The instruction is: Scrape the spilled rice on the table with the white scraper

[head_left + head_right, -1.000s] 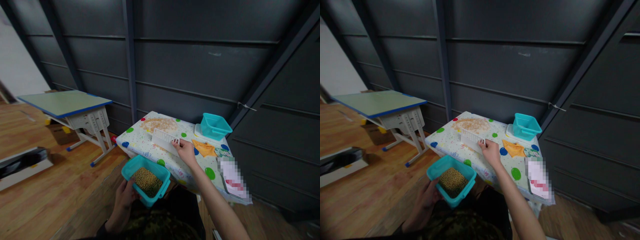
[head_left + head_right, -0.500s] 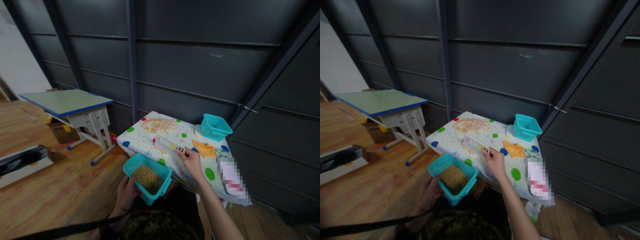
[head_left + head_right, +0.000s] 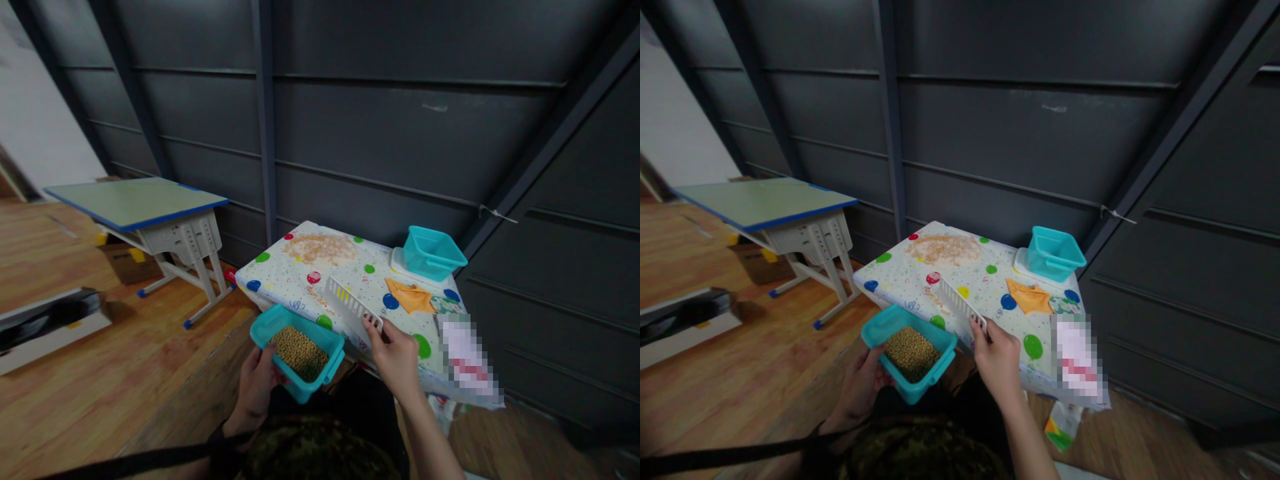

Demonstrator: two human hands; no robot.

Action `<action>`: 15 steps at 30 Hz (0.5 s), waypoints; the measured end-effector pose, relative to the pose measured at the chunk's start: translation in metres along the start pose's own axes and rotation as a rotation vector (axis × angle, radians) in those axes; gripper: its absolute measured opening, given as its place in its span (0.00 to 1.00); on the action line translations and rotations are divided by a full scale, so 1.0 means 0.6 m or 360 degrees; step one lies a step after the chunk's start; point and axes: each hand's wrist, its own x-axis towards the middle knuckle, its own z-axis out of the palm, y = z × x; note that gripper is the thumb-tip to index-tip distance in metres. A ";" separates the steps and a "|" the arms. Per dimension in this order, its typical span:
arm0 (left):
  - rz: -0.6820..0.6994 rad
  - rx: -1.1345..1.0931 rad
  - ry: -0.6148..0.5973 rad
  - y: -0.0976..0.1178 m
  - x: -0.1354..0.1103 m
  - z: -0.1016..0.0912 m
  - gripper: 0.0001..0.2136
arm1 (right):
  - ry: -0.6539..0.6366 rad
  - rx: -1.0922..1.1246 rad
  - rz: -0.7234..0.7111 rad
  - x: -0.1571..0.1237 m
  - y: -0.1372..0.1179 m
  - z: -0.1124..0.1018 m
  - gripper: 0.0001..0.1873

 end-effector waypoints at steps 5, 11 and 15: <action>0.0019 -0.0056 -0.0086 0.000 -0.007 0.003 0.21 | -0.0034 -0.0004 -0.0086 -0.020 -0.013 -0.012 0.38; 0.0025 -0.0015 -0.0069 0.009 -0.012 0.007 0.22 | -0.0098 0.0029 -0.0216 -0.044 -0.028 -0.017 0.29; 0.0035 -0.0033 -0.0062 0.013 -0.018 0.012 0.24 | -0.0115 0.0033 -0.0233 -0.057 -0.032 -0.018 0.28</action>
